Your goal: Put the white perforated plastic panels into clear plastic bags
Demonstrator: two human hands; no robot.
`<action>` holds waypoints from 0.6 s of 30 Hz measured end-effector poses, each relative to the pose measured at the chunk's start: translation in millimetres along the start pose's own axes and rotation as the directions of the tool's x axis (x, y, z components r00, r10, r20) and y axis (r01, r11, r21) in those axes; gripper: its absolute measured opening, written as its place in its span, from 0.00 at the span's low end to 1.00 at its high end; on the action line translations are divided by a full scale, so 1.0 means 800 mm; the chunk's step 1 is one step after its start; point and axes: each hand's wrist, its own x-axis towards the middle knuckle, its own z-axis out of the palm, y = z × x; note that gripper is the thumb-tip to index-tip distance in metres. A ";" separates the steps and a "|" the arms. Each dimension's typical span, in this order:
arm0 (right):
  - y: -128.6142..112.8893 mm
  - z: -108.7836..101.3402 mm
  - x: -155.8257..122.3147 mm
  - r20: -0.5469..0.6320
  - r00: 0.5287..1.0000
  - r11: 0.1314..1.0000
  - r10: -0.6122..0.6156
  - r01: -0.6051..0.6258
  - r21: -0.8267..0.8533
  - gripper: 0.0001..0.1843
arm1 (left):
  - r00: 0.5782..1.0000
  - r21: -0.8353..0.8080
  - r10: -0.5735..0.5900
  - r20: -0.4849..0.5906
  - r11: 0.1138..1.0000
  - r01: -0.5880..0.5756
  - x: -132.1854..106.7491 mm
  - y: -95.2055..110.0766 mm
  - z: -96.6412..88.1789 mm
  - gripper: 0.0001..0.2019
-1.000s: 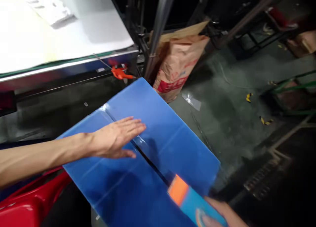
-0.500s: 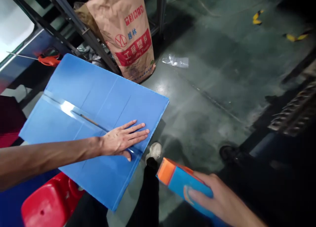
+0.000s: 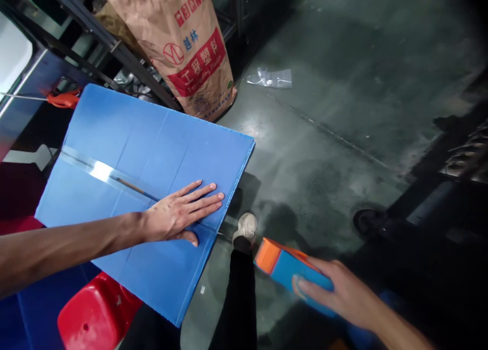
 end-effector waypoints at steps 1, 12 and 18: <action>0.017 -0.002 0.005 -0.025 0.999 0.998 0.033 -0.034 -0.045 0.18 | 1.000 0.007 -0.007 0.007 1.000 0.007 -0.001 0.002 -0.005 0.42; 0.052 0.061 0.198 -0.194 0.969 0.980 0.152 -0.173 -0.100 0.24 | 0.878 0.054 -0.075 0.473 0.997 0.057 0.149 0.110 0.117 0.36; 0.051 0.104 0.226 -0.381 0.899 0.946 0.218 -0.097 0.310 0.14 | 0.833 0.066 -0.183 0.522 0.982 0.175 0.172 0.063 0.219 0.31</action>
